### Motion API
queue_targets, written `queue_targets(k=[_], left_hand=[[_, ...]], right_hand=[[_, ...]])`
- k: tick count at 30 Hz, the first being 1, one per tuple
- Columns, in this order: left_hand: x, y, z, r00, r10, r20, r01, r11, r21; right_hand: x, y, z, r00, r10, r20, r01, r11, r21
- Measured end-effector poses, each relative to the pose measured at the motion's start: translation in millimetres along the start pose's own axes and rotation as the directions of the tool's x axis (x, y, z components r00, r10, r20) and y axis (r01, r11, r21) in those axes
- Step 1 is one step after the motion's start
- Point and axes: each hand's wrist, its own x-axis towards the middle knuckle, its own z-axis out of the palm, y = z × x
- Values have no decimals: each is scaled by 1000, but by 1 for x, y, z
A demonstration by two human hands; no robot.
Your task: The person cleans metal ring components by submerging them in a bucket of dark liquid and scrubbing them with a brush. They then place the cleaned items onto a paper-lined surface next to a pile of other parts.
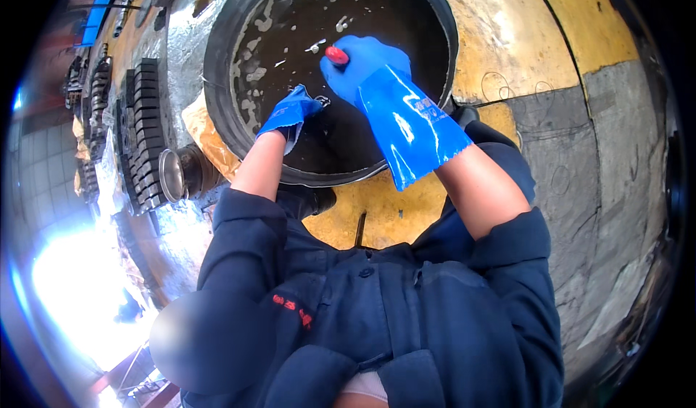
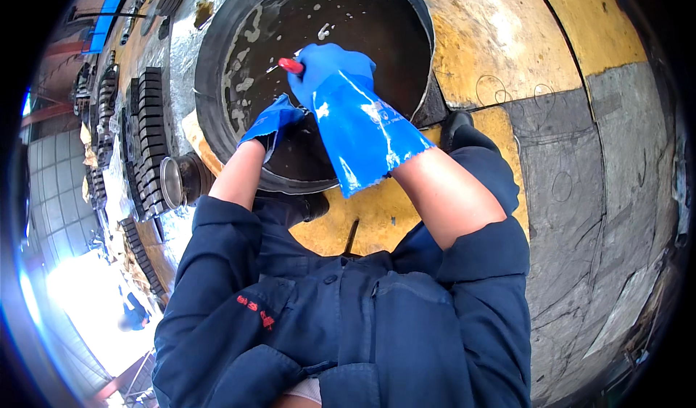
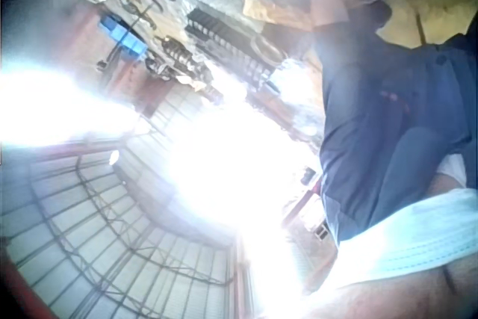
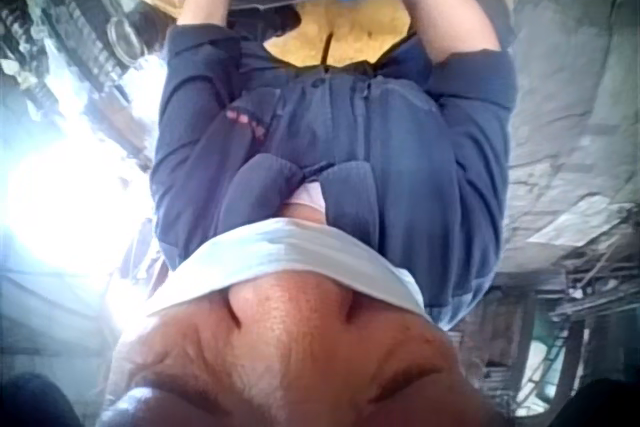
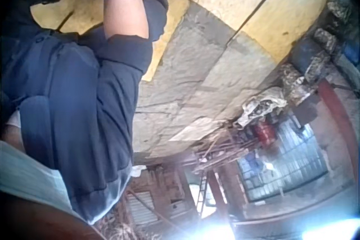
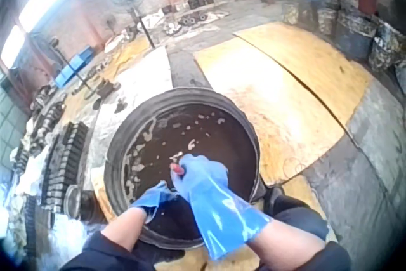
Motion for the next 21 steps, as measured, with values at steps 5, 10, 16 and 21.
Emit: queue_targets(k=[5,10,16,21], left_hand=[[-5,7,-6,964,259,60,-259,966,-13],[-10,21,-9,949,316,-14,-307,930,204],[7,28,-28,966,170,194,-212,952,221],[-2,23,-33,969,135,206,-191,941,280]], right_hand=[[14,4,-25,997,1,-71,0,1000,14],[15,6,-27,997,58,-53,-55,997,60],[13,3,-33,995,70,-68,-64,994,83],[15,3,-34,995,96,-15,-93,984,152]])
